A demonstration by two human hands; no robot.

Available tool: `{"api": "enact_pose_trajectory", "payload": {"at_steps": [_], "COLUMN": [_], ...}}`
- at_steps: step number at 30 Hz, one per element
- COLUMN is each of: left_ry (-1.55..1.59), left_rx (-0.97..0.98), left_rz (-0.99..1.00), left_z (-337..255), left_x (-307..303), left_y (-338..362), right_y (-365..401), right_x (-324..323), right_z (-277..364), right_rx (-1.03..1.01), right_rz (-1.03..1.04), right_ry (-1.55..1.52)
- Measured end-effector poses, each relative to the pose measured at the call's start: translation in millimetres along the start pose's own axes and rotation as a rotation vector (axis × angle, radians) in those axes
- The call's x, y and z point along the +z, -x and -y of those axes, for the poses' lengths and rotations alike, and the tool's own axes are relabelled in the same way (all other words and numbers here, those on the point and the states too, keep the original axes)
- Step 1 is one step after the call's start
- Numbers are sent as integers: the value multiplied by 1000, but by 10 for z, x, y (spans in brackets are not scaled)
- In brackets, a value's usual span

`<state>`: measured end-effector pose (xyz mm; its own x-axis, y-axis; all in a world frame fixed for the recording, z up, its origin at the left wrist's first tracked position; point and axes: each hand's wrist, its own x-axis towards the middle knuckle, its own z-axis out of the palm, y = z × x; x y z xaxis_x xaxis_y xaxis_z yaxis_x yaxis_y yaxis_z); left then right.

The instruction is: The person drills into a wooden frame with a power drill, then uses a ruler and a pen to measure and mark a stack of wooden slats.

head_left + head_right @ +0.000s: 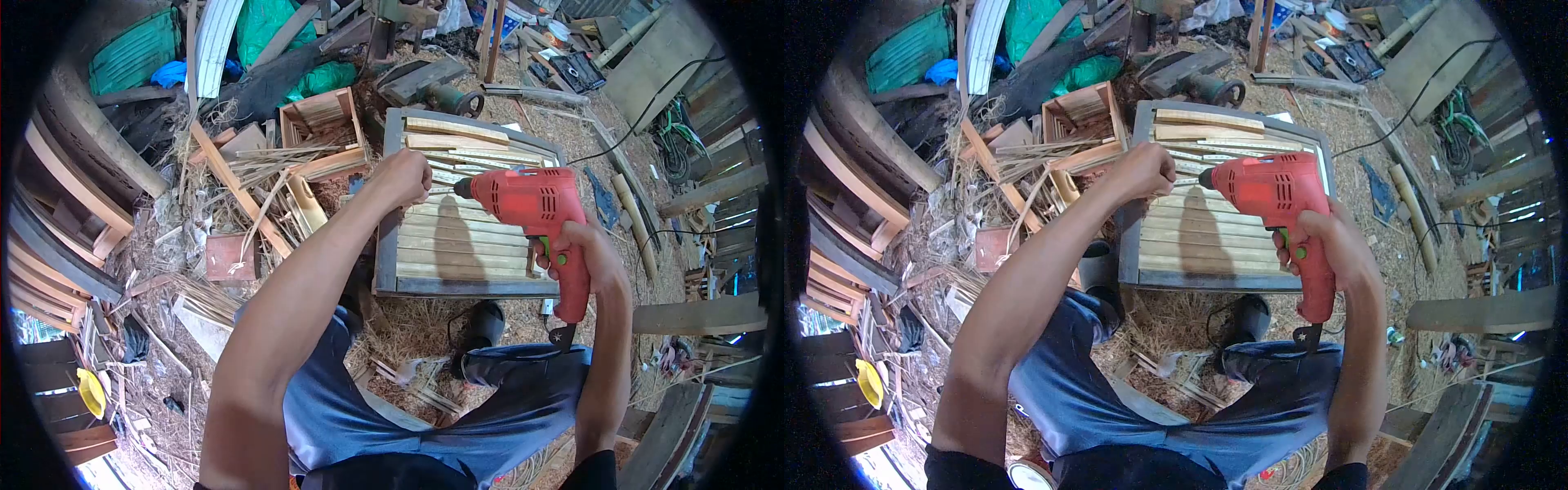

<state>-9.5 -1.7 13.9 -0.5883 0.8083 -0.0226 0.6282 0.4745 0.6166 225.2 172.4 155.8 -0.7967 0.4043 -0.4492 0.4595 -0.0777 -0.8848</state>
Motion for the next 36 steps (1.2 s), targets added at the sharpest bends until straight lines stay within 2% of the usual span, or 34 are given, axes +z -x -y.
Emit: {"api": "enact_pose_trajectory", "payload": {"at_steps": [12,19,24,27,36], "left_ry": [-18,-29,-32,-30,-22], "left_rx": [-54,-2,-56,-93,-43], "left_rz": [26,-6,20,23,-32], "left_z": [-50,-25,-52,-60,-7], "left_x": [-19,0,-4,7,41], "left_y": [8,11,4,-2,-2], "right_y": [-15,-16,15,39,-137], "right_x": [-32,-18,84,173,305], "right_z": [14,25,123,223,630], "right_rx": [26,34,63,29,58], "right_rz": [-11,-12,9,-36,61], "right_ry": [45,104,128,176,453]}}
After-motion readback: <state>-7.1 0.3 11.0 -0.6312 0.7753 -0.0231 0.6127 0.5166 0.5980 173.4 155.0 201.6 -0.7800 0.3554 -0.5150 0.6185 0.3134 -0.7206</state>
